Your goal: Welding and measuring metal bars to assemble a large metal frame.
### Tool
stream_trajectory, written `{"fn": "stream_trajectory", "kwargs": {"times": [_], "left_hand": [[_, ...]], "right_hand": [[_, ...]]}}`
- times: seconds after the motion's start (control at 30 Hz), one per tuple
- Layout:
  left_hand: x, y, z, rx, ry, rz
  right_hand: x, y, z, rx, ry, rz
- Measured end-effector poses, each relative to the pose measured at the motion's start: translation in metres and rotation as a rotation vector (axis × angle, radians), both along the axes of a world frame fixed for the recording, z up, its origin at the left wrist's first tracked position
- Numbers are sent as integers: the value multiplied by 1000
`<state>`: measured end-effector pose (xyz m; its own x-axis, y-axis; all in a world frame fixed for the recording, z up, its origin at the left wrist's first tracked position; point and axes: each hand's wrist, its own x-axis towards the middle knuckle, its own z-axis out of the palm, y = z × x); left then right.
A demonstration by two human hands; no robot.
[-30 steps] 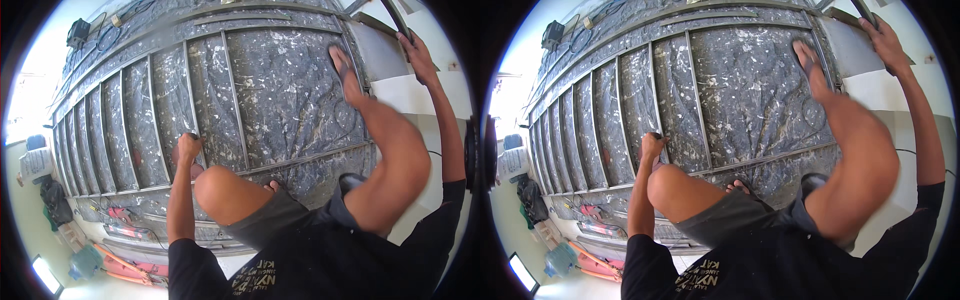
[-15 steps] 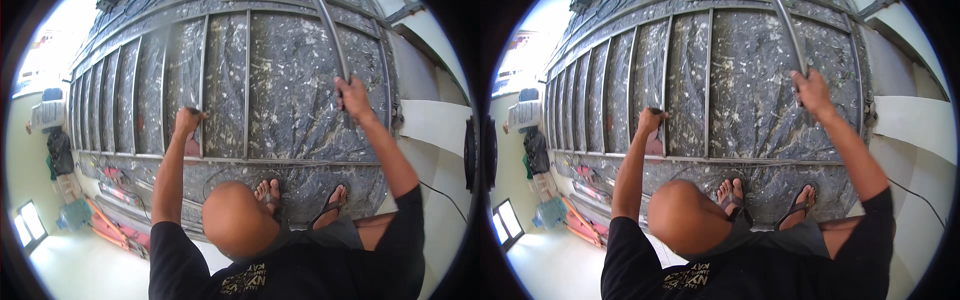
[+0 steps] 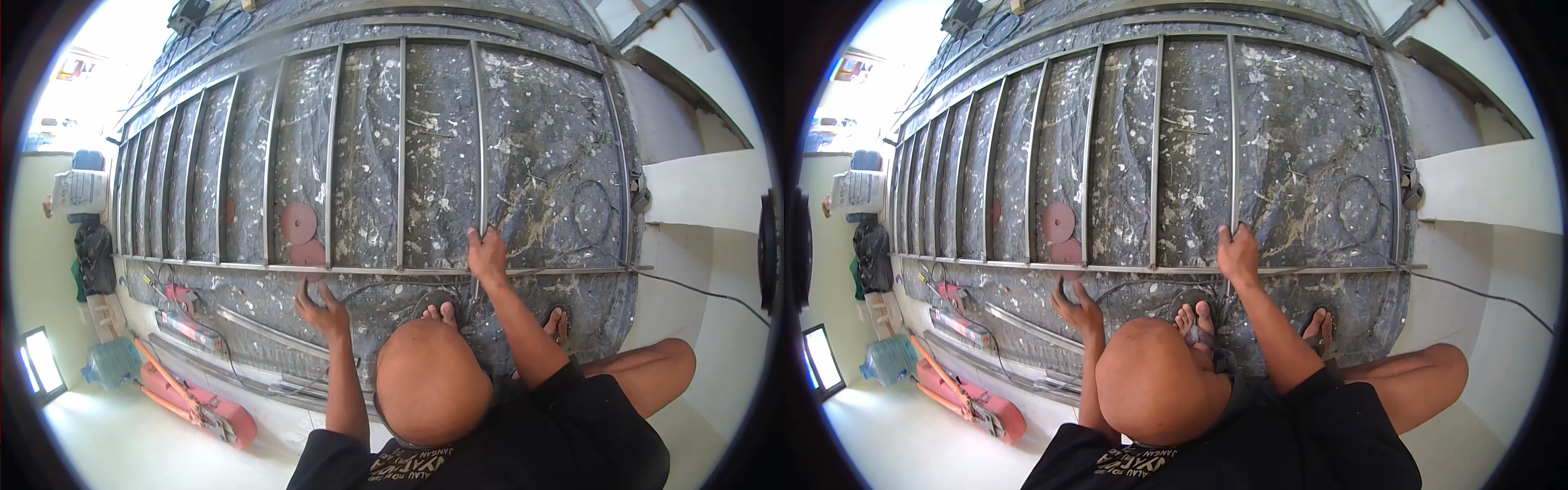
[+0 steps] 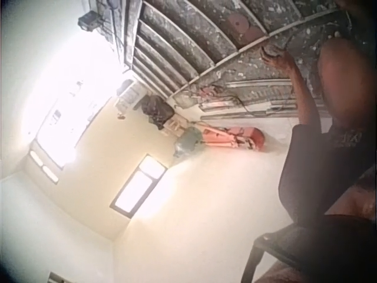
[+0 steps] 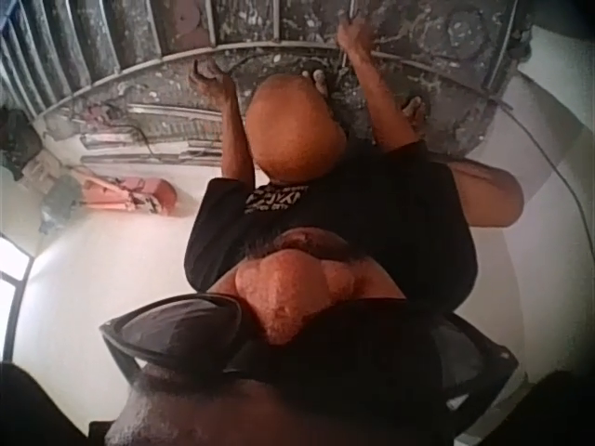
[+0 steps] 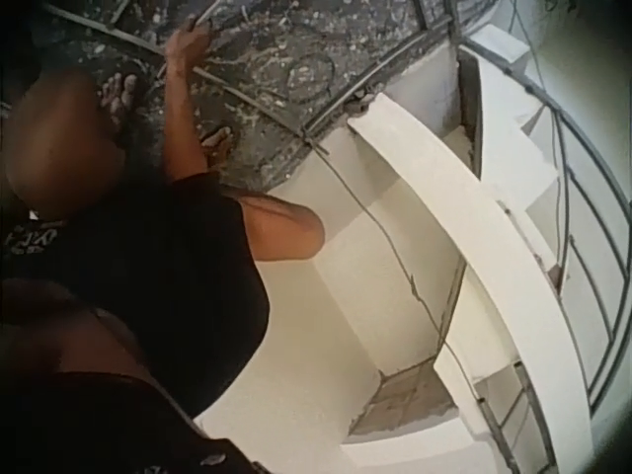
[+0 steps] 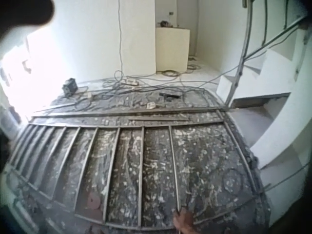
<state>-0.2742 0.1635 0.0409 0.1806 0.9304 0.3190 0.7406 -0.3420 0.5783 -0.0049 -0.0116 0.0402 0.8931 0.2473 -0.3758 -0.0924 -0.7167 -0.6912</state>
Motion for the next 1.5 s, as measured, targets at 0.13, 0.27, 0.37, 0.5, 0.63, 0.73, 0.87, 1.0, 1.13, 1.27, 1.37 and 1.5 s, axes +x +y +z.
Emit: {"fn": "stream_trajectory", "kwargs": {"times": [0.13,0.27,0.37,0.5,0.63,0.73,0.87,1.0,1.13,1.27,1.37,1.5], "left_hand": [[-57,-47,-36,-180,80,-31],[-62,-65,-55,129,147,-89],[-63,-69,-57,119,113,-138],[-61,-82,-49,88,74,-215],[-65,-86,-30,46,60,-293],[-57,-88,-18,12,43,-345],[-39,-90,-4,-35,17,-400],[-19,-98,8,-99,-8,-454],[12,-104,12,-154,-51,-498],[74,-99,23,-264,-61,-892],[128,-104,12,-342,-68,-886],[163,-98,0,-430,-22,-909]], "right_hand": [[-8,18,4,-70,-112,44],[-3,34,-7,-61,-121,77],[-1,36,-8,-71,-92,84],[6,40,-16,-97,-115,80],[13,46,-18,-103,-97,70],[21,42,-26,-122,-156,90],[21,42,-26,-99,-101,78],[26,41,-23,-65,-13,81],[34,40,-19,-58,25,92],[26,47,-19,-83,-37,92],[23,44,-23,-66,-82,77],[21,46,-20,-58,-84,88]]}}
